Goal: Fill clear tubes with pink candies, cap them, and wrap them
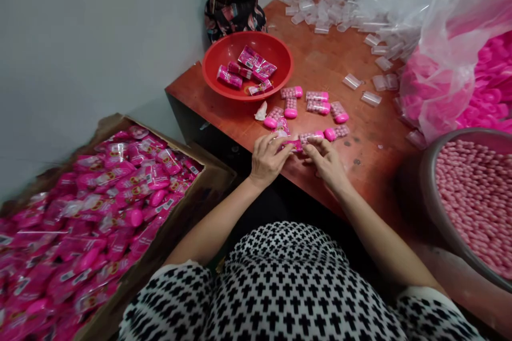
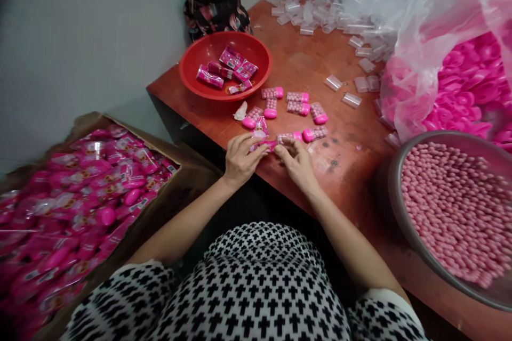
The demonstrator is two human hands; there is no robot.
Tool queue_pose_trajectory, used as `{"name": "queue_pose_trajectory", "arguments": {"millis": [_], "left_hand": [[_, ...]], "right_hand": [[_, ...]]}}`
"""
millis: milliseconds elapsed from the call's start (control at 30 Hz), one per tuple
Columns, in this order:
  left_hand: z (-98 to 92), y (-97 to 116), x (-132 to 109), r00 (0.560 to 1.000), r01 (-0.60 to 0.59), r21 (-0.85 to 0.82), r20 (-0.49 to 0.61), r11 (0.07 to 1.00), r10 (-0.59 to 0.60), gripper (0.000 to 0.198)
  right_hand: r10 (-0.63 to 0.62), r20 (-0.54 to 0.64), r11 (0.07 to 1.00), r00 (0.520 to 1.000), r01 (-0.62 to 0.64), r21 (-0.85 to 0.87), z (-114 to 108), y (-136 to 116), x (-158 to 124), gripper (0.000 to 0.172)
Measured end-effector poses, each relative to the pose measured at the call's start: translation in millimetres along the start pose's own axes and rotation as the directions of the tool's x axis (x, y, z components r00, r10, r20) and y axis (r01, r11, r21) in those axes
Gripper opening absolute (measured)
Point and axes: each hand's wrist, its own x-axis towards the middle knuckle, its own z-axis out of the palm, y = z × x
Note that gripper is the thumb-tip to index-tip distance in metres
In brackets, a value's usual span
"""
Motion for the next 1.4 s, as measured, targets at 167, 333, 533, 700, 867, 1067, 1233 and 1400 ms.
{"name": "queue_pose_trajectory", "arguments": {"millis": [167,333,533,700,867,1067,1233,1400], "left_hand": [[-17.4,23.6,-12.1,0.958,0.281,-0.37,0.053,0.886,-0.281,0.03],[-28.7,34.8,-15.4,0.621,0.702,-0.708,0.556,0.077,-0.552,0.035],[-31.4,32.2,-22.3,0.454,0.774,-0.611,0.718,-0.165,-0.527,0.03],[-31.9,34.2,-27.5,0.383,0.774,-0.595,0.711,-0.214,-0.59,0.028],[-34.6,40.5,-24.2,0.298,0.72,-0.603,0.716,-0.344,-0.631,0.031],[-37.0,35.1,-21.4,0.239,0.619,-0.653,0.686,-0.437,-0.687,0.029],[-41.5,32.5,-15.1,0.229,0.519,-0.673,0.703,-0.526,-0.673,0.016],[-44.0,31.2,-11.4,0.206,0.467,-0.694,0.688,-0.547,-0.696,0.009]], "right_hand": [[0.03,-0.009,0.989,1.0,-0.028,0.147,10.3,0.1,14.5,0.043],[0.033,0.024,0.994,0.999,-0.035,0.107,16.8,-3.0,2.9,0.042],[0.017,0.096,0.997,0.995,-0.009,-0.08,14.3,5.4,-9.1,0.042],[-0.147,-0.121,0.632,0.982,-0.001,-0.775,0.5,-10.2,3.0,0.037],[-0.124,-0.289,0.217,0.949,-0.258,-0.941,8.2,-29.7,33.9,0.066],[-0.141,-0.162,0.133,0.977,-0.143,-0.981,11.1,-35.5,44.4,0.051],[-0.146,-0.182,0.094,0.972,-0.17,-0.981,9.0,-33.9,37.1,0.053],[-0.109,-0.141,0.042,0.984,-0.137,-0.99,2.3,-32.3,44.5,0.03]]}}
